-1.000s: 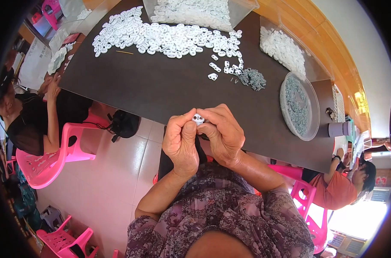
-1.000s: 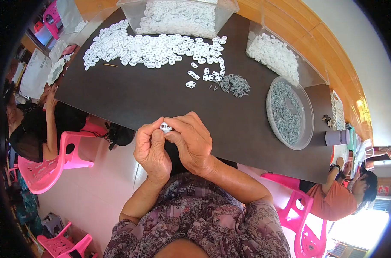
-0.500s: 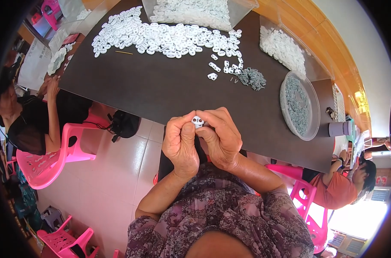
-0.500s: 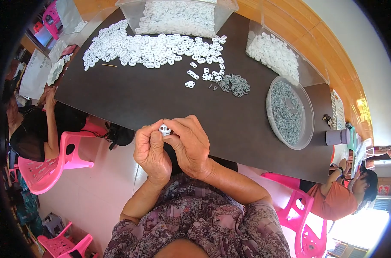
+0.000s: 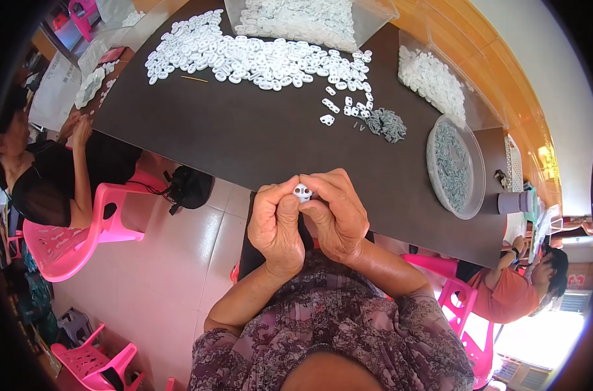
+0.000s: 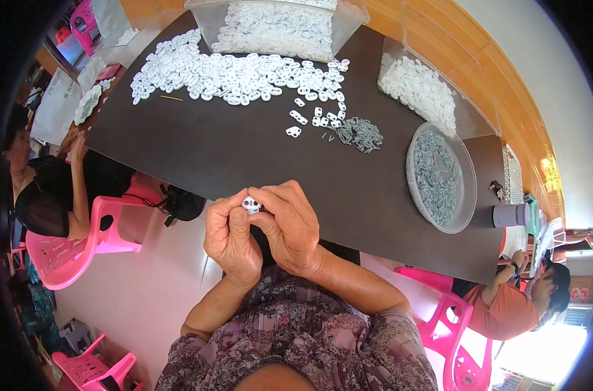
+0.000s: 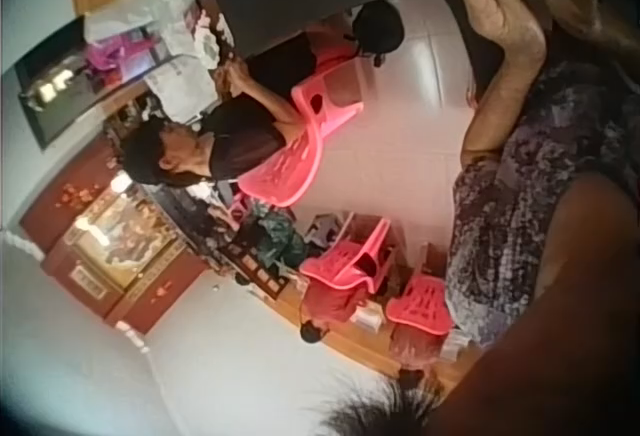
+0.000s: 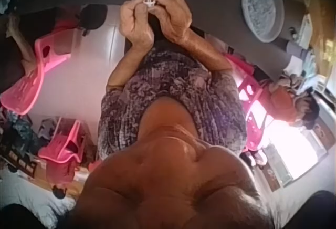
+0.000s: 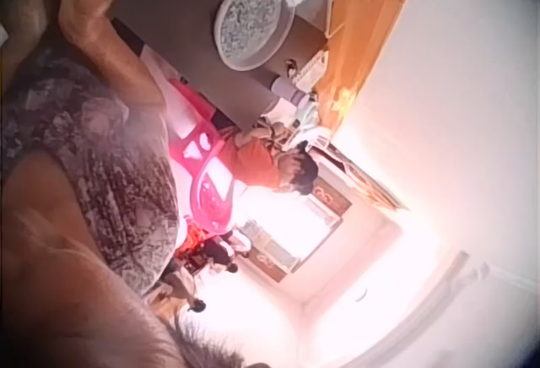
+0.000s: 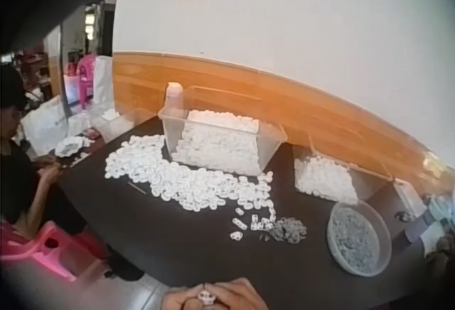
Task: The recorder is manually assembling small white plastic components by inserting grey pins into them.
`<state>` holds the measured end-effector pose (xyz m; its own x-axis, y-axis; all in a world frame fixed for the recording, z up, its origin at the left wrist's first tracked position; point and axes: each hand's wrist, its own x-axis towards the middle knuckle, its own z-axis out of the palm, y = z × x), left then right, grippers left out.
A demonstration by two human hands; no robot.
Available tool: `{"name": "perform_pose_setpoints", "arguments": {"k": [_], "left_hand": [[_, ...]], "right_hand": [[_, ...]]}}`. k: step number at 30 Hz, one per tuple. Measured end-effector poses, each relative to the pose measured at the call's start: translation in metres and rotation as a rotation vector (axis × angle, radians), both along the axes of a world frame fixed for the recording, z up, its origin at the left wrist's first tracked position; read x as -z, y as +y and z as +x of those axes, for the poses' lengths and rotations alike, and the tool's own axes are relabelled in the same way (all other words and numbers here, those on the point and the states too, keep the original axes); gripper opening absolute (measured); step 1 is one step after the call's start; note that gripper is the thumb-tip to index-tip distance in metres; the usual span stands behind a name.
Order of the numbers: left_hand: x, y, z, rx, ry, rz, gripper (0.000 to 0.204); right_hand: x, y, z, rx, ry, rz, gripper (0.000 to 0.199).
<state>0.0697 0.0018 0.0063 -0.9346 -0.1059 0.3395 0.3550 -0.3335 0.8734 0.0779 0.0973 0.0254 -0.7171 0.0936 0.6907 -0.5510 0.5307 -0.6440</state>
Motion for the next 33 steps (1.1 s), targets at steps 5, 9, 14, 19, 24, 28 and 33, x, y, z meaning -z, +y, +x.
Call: {"name": "perform_pose_setpoints", "arguments": {"k": [5, 9, 14, 19, 24, 28, 33], "left_hand": [[0.000, 0.001, 0.001, 0.014, 0.014, 0.004, 0.016], [0.004, 0.002, 0.001, -0.052, 0.084, -0.024, 0.015], [0.004, 0.005, 0.004, -0.090, 0.074, -0.022, 0.013], [0.007, 0.007, 0.003, -0.131, 0.087, -0.085, 0.012], [0.009, 0.007, 0.004, -0.070, 0.023, -0.113, 0.014], [0.013, 0.008, -0.001, -0.134, 0.040, -0.119, 0.012], [0.002, 0.006, -0.003, -0.062, 0.040, -0.093, 0.014]], "right_hand": [[0.001, 0.001, 0.000, 0.018, 0.040, 0.040, 0.031], [0.001, -0.001, 0.000, 0.019, 0.071, 0.057, 0.031], [0.006, -0.001, 0.000, 0.029, 0.096, 0.094, 0.029], [0.009, -0.001, -0.001, 0.045, 0.124, 0.107, 0.030], [0.011, 0.000, -0.004, 0.077, 0.121, 0.114, 0.033], [0.012, -0.002, -0.006, 0.088, 0.131, 0.111, 0.033], [0.004, -0.001, -0.006, 0.102, 0.133, 0.099, 0.034]]}}
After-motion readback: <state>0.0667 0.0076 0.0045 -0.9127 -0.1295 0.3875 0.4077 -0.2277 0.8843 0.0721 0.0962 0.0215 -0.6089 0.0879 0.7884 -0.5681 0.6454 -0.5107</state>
